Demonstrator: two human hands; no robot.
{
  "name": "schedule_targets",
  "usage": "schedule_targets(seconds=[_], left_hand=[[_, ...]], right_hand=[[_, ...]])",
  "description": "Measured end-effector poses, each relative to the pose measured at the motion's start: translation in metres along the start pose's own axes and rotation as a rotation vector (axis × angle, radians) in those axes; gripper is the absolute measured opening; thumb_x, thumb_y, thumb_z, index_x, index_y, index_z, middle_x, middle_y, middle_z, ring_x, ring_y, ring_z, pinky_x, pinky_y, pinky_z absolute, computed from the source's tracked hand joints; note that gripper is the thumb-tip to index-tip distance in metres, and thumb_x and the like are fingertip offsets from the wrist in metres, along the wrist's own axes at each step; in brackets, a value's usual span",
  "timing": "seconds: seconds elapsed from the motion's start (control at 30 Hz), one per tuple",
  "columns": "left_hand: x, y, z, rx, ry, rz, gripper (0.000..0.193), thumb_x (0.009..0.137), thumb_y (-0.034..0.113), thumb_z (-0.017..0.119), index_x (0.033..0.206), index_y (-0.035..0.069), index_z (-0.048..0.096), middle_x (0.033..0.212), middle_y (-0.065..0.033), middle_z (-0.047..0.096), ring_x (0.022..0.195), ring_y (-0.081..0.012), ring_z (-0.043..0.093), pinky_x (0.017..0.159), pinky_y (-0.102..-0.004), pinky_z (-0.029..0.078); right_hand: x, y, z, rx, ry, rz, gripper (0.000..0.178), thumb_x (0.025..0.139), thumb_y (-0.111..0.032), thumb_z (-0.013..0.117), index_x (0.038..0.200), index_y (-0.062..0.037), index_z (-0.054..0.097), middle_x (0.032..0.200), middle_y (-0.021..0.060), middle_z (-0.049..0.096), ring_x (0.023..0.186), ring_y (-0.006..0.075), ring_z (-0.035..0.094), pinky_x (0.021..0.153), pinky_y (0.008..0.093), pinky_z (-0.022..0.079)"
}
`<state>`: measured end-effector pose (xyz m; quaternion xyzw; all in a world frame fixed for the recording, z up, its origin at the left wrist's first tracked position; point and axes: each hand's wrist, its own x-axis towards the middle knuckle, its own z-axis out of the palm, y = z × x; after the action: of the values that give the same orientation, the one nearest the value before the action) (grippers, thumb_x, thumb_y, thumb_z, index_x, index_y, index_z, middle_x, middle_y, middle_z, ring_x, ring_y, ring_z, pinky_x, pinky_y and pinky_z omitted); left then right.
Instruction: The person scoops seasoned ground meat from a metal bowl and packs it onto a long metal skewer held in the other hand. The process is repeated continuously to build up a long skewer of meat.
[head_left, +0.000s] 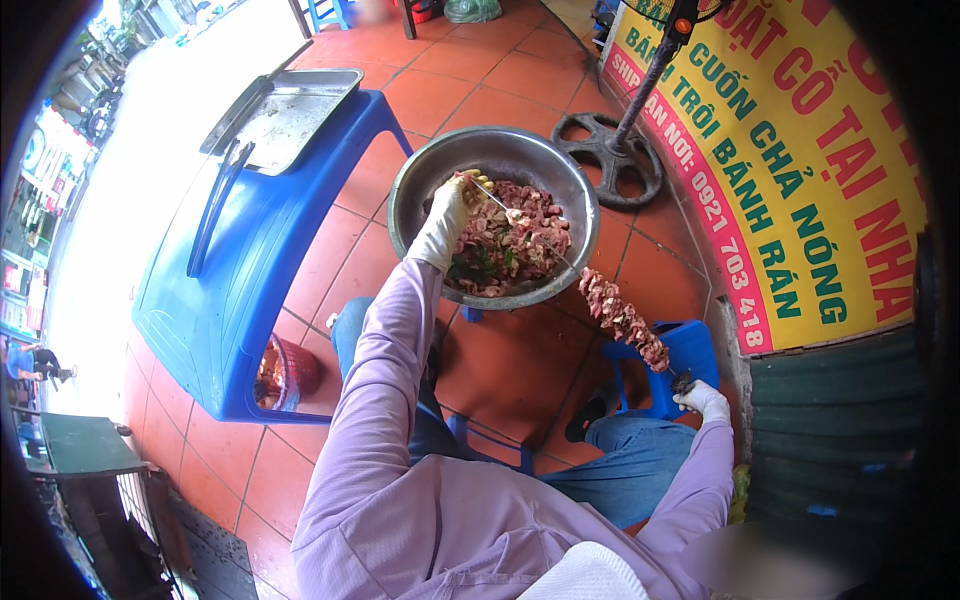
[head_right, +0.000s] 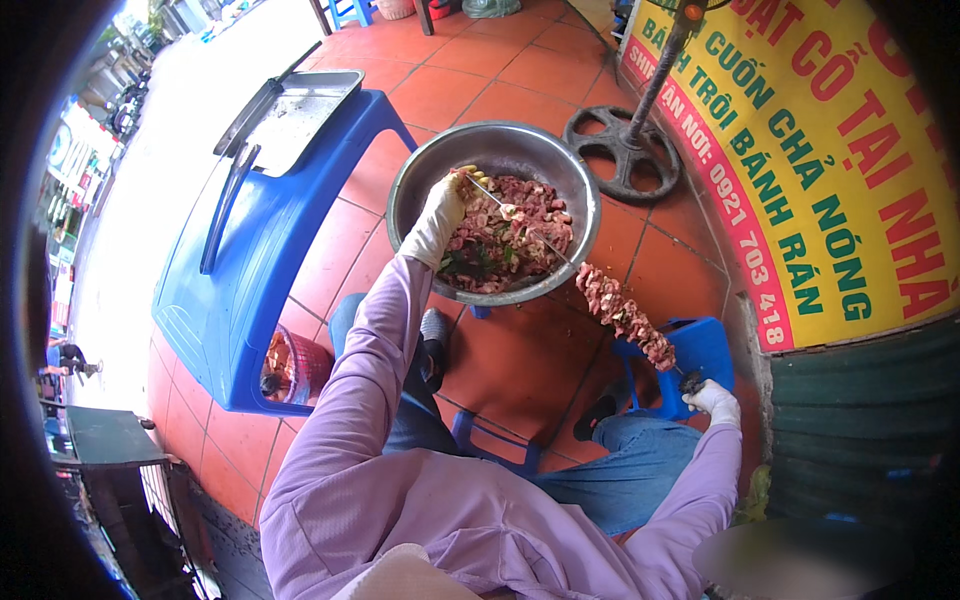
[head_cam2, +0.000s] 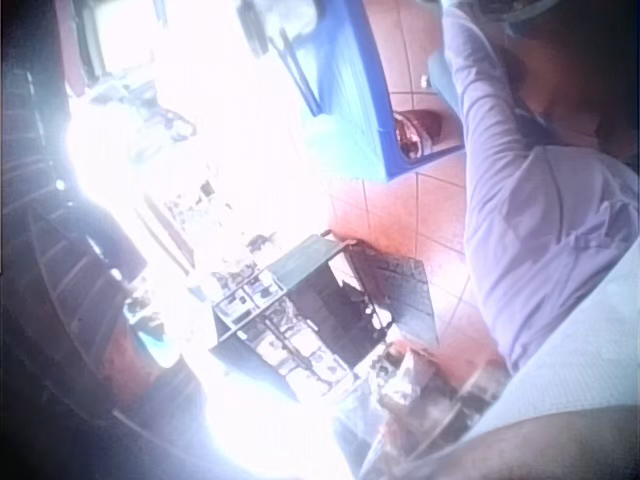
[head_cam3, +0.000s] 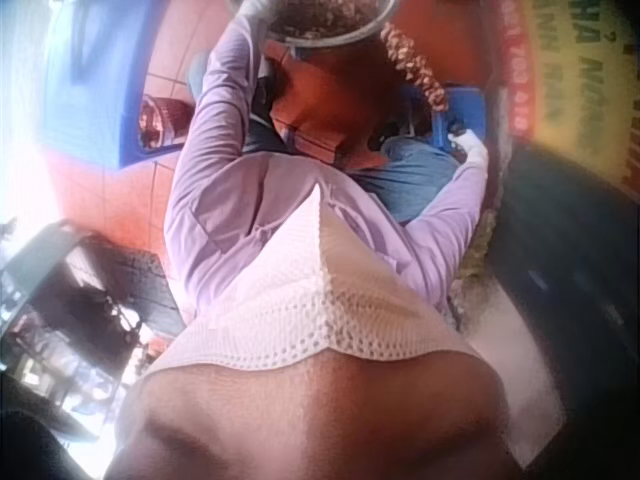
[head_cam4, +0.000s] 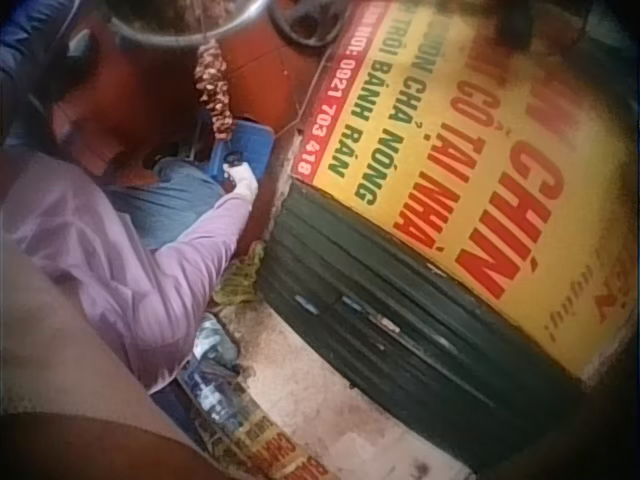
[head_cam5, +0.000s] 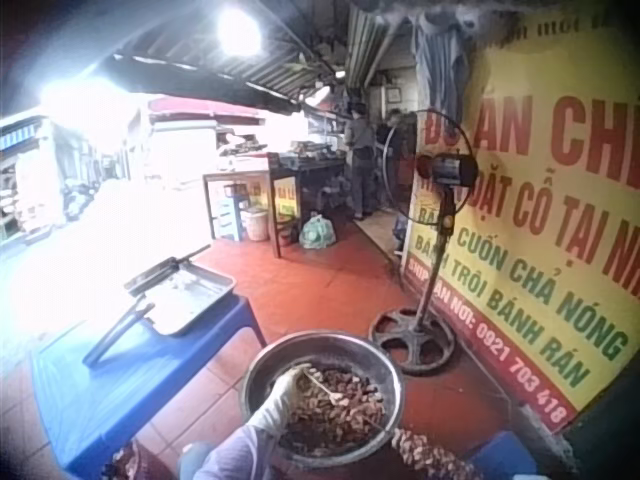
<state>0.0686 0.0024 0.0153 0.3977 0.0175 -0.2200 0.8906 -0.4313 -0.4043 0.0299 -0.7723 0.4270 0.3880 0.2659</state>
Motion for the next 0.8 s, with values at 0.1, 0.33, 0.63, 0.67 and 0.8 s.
schedule_targets(seconds=[0.1, 0.33, 0.63, 0.67, 0.8], left_hand=[[-0.005, 0.004, 0.003, 0.110, 0.000, 0.028, 0.025, 0.095, 0.014, 0.042, 0.107, -0.003, 0.056, 0.098, -0.0170, 0.064, 0.092, -0.0296, 0.065, 0.081, -0.0377, 0.054], [-0.021, 0.012, 0.019, 0.696, 0.054, 0.444, 0.021, 0.092, 0.010, 0.047, 0.093, 0.001, 0.067, 0.083, -0.0058, 0.066, 0.074, -0.0149, 0.062, 0.068, -0.0278, 0.049], [-0.037, 0.002, 0.038, 0.447, 0.111, 0.304, 0.021, 0.092, 0.015, 0.051, 0.101, 0.002, 0.066, 0.082, -0.0064, 0.066, 0.074, -0.0141, 0.062, 0.067, -0.0260, 0.050], [-0.033, -0.003, 0.041, 0.323, 0.062, 0.262, 0.021, 0.092, 0.017, 0.052, 0.100, 0.002, 0.065, 0.083, -0.0080, 0.066, 0.073, -0.0166, 0.062, 0.068, -0.0284, 0.051], [-0.025, 0.003, 0.023, -0.089, 0.113, 0.110, 0.018, 0.092, 0.017, 0.053, 0.093, 0.002, 0.062, 0.084, -0.0121, 0.065, 0.076, -0.0257, 0.063, 0.072, -0.0372, 0.053]], right_hand=[[0.001, 0.000, 0.002, -0.025, 0.004, 0.013, 0.022, 0.078, -0.028, 0.072, 0.079, -0.0069, 0.066, 0.068, 0.0022, 0.066, 0.055, 0.0111, 0.051, 0.052, 0.0300, 0.043], [0.000, 0.000, -0.001, -0.034, -0.003, -0.035, 0.019, 0.076, -0.027, 0.071, 0.078, -0.0091, 0.068, 0.067, 0.0021, 0.066, 0.054, 0.0116, 0.053, 0.052, 0.0304, 0.044], [0.006, 0.020, 0.002, -0.072, 0.007, 0.007, 0.020, 0.079, -0.030, 0.073, 0.080, -0.0097, 0.070, 0.072, 0.0011, 0.068, 0.061, 0.0113, 0.056, 0.058, 0.0298, 0.045], [0.005, 0.024, 0.000, -0.046, 0.025, 0.025, 0.020, 0.079, -0.029, 0.073, 0.080, -0.0095, 0.070, 0.073, 0.0012, 0.068, 0.061, 0.0114, 0.056, 0.058, 0.0298, 0.045], [-0.005, -0.003, -0.003, -0.068, 0.029, 0.019, 0.020, 0.079, -0.029, 0.073, 0.081, -0.0092, 0.070, 0.073, 0.0013, 0.068, 0.062, 0.0117, 0.056, 0.060, 0.0302, 0.045]])
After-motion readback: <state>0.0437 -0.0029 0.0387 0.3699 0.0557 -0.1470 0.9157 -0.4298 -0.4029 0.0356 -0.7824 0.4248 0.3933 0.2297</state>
